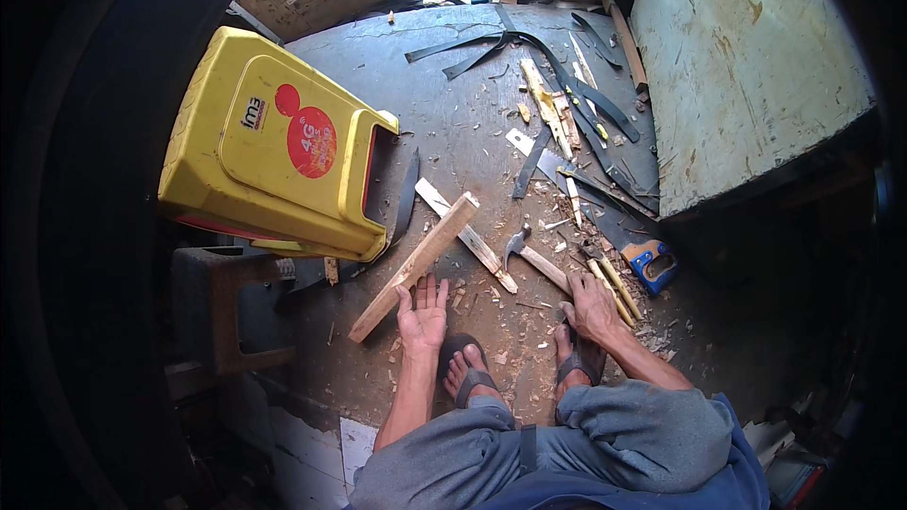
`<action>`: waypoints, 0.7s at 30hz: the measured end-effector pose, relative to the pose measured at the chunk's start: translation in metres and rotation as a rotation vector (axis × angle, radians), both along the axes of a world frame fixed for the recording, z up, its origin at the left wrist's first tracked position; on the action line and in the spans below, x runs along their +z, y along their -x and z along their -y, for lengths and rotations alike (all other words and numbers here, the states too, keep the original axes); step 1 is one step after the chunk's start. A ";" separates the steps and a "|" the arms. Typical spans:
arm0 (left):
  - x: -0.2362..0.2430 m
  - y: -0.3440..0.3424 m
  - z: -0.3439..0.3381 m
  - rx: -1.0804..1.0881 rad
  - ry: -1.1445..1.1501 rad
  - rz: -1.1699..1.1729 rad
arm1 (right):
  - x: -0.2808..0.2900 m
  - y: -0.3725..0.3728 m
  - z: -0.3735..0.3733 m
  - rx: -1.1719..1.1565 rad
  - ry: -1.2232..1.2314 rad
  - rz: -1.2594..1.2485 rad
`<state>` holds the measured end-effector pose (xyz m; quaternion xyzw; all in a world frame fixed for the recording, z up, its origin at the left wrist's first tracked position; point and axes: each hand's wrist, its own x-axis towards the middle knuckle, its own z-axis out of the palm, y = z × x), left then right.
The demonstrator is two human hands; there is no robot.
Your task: The person selects a piece of wood from a pile, sits on the floor, and uses a hammer to split the wood into smaller pieces. The person then stacks the split pieces with other wood.
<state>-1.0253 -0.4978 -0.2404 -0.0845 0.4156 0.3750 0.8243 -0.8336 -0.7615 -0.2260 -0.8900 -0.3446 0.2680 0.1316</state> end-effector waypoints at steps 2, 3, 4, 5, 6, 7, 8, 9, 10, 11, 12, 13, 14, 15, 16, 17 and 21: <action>-0.009 -0.002 0.003 -0.231 -0.095 -0.058 | -0.008 -0.002 -0.001 0.015 -0.003 0.011; -0.001 -0.009 0.004 -0.360 -0.045 -0.142 | -0.010 -0.008 -0.001 0.007 -0.018 -0.002; -0.001 -0.010 0.006 -0.465 -0.314 -0.396 | -0.012 -0.014 0.000 0.000 -0.034 -0.015; -0.002 -0.008 0.007 -0.562 -0.585 -0.652 | -0.013 -0.016 0.002 0.000 -0.045 -0.065; -0.001 -0.003 0.007 -0.650 -0.855 -0.921 | -0.007 -0.019 -0.002 0.002 -0.043 -0.091; 0.026 -0.011 0.007 -0.674 -1.206 -1.224 | -0.003 -0.022 0.000 -0.016 -0.025 -0.119; 0.031 -0.016 0.000 -0.677 -1.458 -1.457 | -0.003 -0.023 0.003 -0.034 -0.009 -0.147; 0.041 -0.016 -0.014 -0.652 -1.720 -1.698 | -0.005 -0.019 0.002 -0.054 0.032 -0.088; 0.045 -0.012 -0.025 -0.606 -1.984 -1.935 | -0.004 -0.016 -0.001 -0.018 -0.015 -0.012; 0.033 -0.005 -0.035 -0.784 -1.892 -1.925 | -0.004 -0.010 -0.007 0.018 -0.061 0.062; 0.024 0.008 -0.051 -0.944 -1.814 -1.834 | -0.002 -0.004 -0.019 0.059 -0.120 0.135; 0.016 0.020 -0.067 -1.093 -1.734 -1.734 | -0.011 -0.001 -0.036 0.115 -0.198 0.171; 0.012 0.026 -0.076 -1.234 -1.647 -1.625 | -0.013 0.001 -0.057 0.142 -0.243 0.124; 0.020 0.021 -0.075 -1.232 -1.659 -1.580 | -0.013 0.000 -0.077 0.163 -0.280 0.082; 0.033 0.014 -0.067 -1.170 -1.666 -1.605 | -0.013 -0.001 -0.098 0.217 -0.254 0.105; 0.046 0.008 -0.059 -1.108 -1.674 -1.634 | -0.016 -0.001 -0.116 0.272 -0.233 0.126; 0.062 0.007 -0.051 -0.849 -1.590 -1.600 | -0.042 -0.007 -0.158 0.277 -0.243 0.188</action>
